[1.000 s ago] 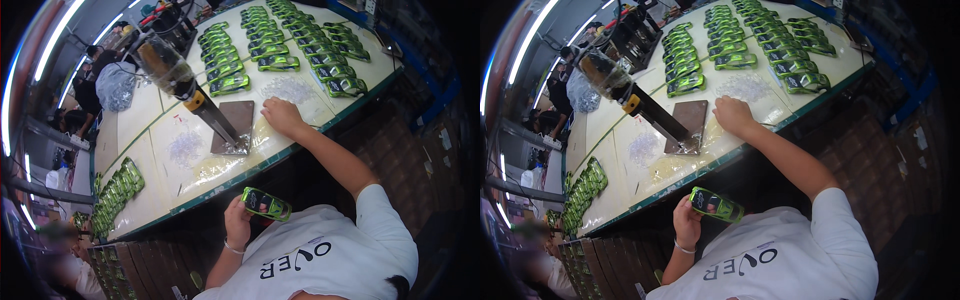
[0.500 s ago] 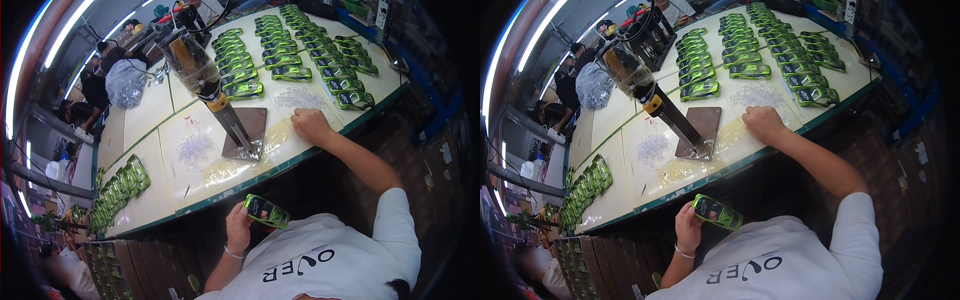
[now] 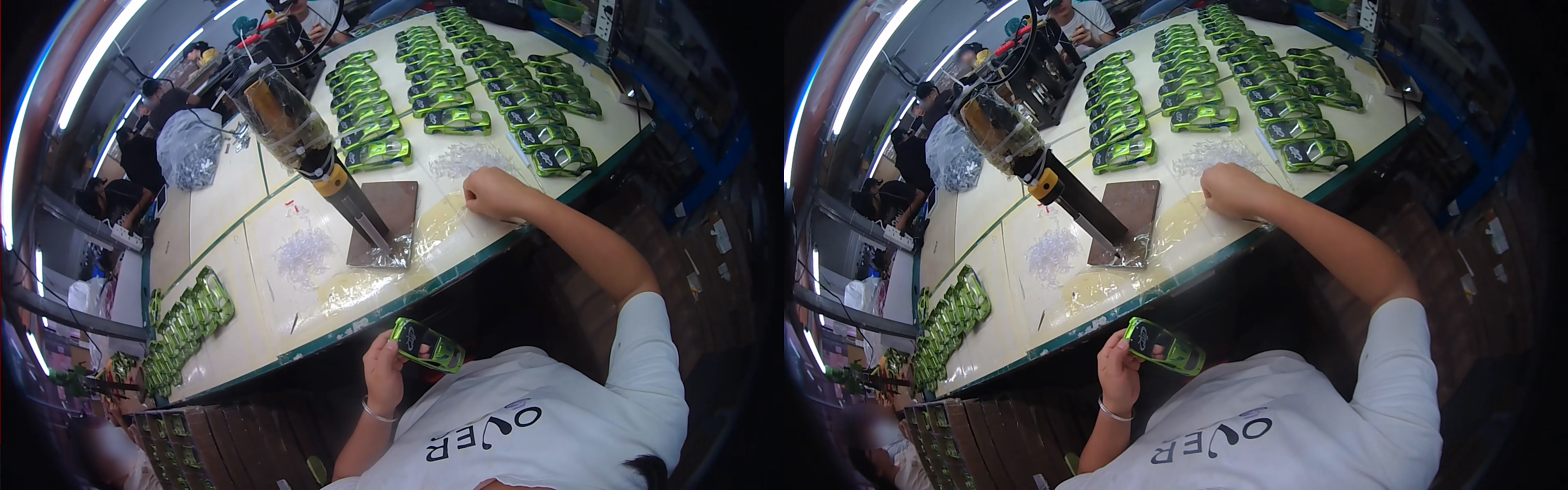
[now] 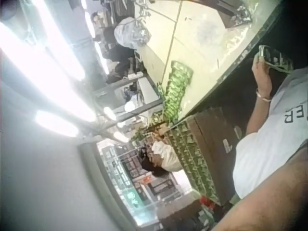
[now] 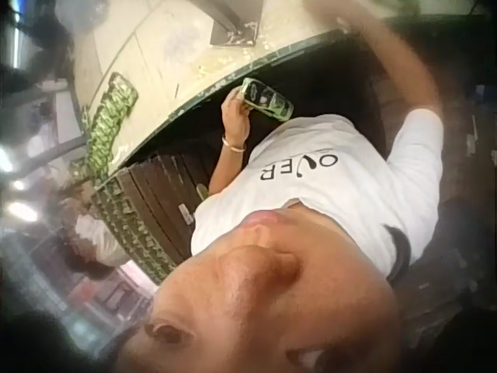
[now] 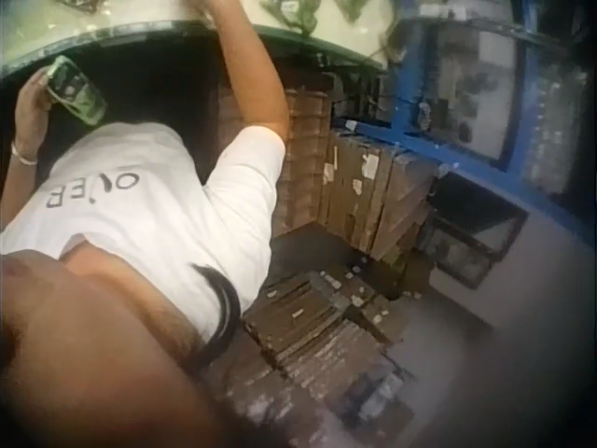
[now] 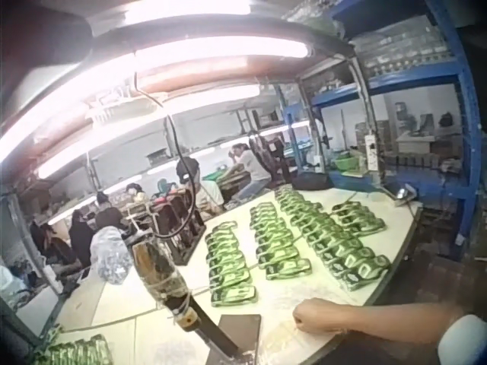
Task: The person fits clear window inserts into toy car shells by hand, fastens them using a mounted power screwdriver, and places the assembled car bodies into partitioned cardboard trays.
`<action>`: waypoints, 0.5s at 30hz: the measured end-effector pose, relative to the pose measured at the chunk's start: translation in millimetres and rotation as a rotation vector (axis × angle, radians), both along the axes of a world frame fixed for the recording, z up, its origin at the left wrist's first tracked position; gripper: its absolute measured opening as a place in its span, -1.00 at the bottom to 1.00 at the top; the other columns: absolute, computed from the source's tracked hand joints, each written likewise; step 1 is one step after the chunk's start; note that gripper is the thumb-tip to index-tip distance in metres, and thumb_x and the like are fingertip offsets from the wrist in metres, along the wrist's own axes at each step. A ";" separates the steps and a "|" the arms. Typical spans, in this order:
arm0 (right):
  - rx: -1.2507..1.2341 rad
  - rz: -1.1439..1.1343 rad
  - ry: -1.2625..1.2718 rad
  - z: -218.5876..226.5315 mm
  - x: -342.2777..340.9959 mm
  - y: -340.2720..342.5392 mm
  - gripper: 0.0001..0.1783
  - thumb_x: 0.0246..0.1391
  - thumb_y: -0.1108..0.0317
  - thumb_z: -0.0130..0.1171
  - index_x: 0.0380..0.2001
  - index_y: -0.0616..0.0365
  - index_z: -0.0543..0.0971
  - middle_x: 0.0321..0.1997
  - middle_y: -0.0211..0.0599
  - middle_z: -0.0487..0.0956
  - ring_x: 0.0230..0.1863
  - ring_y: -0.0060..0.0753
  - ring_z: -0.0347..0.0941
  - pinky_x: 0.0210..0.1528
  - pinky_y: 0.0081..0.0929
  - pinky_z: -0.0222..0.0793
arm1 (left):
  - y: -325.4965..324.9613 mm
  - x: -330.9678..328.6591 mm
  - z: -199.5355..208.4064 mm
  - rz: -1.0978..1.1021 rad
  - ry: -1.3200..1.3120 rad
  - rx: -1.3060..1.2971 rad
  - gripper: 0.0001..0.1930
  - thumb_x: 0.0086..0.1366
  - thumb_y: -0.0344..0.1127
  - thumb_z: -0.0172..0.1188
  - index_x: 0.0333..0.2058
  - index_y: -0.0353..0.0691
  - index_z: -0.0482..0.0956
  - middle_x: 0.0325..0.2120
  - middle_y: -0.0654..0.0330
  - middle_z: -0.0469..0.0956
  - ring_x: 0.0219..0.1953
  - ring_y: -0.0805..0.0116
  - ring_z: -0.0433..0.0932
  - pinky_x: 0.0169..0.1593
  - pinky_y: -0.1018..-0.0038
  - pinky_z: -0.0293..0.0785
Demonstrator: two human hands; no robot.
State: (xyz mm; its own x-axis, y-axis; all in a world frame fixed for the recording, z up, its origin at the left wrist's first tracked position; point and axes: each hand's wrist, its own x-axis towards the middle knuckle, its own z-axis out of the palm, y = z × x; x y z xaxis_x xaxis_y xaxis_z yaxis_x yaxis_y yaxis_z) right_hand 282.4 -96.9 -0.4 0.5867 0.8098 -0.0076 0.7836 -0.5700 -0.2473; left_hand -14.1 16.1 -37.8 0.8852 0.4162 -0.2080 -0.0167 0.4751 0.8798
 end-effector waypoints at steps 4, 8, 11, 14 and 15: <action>0.008 -0.054 0.388 11.8 8.2 2.6 -0.93 -0.32 0.50 0.05 -0.69 0.28 0.48 -0.71 -0.21 0.47 -0.65 -0.37 0.41 -0.56 -0.48 0.34 | 0.3 -2.9 -0.2 0.008 0.007 0.011 -0.70 0.17 -0.34 -0.20 -0.21 -0.47 0.29 -0.46 0.00 0.49 -0.42 0.26 0.52 -0.32 0.44 0.48; -0.008 -0.078 0.515 13.3 5.1 2.9 -0.95 -0.33 0.54 0.05 -0.72 0.31 0.46 -0.80 -0.27 0.43 -0.79 -0.48 0.36 -0.70 -0.57 0.29 | 1.4 -7.1 1.6 0.040 -0.004 0.015 -0.71 0.17 -0.33 -0.19 -0.22 -0.46 0.30 -0.46 0.03 0.49 -0.44 0.28 0.52 -0.35 0.46 0.48; -0.020 -0.076 0.445 10.6 2.1 2.9 -0.94 -0.33 0.53 0.05 -0.72 0.32 0.45 -0.78 -0.26 0.44 -0.77 -0.49 0.38 -0.70 -0.58 0.30 | 0.5 -6.9 6.1 0.052 -0.009 0.037 -0.70 0.17 -0.32 -0.18 -0.23 -0.46 0.30 -0.47 0.04 0.48 -0.46 0.29 0.52 -0.37 0.48 0.48; 0.050 -0.147 0.549 6.7 1.0 0.6 -0.94 -0.32 0.53 0.04 -0.72 0.31 0.44 -0.79 -0.28 0.42 -0.77 -0.52 0.36 -0.72 -0.57 0.27 | 0.8 -2.1 12.8 0.069 -0.026 0.067 -0.68 0.17 -0.29 -0.16 -0.23 -0.47 0.31 -0.49 0.06 0.48 -0.49 0.32 0.51 -0.41 0.51 0.47; 0.039 -0.148 0.555 1.4 3.0 -3.5 -0.94 -0.32 0.53 0.04 -0.72 0.31 0.44 -0.79 -0.28 0.42 -0.77 -0.52 0.36 -0.72 -0.57 0.27 | 0.6 0.3 14.4 0.070 -0.044 0.089 -0.67 0.17 -0.28 -0.16 -0.24 -0.48 0.31 -0.49 0.07 0.47 -0.51 0.33 0.51 -0.43 0.53 0.46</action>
State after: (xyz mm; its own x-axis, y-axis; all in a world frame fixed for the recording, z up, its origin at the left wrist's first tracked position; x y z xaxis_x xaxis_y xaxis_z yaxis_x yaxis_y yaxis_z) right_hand 285.4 -100.5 1.0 0.6102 0.7254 -0.3184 0.4431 -0.6457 -0.6219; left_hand -13.8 16.8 -23.4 0.8605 0.4928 -0.1289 -0.0867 0.3911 0.9163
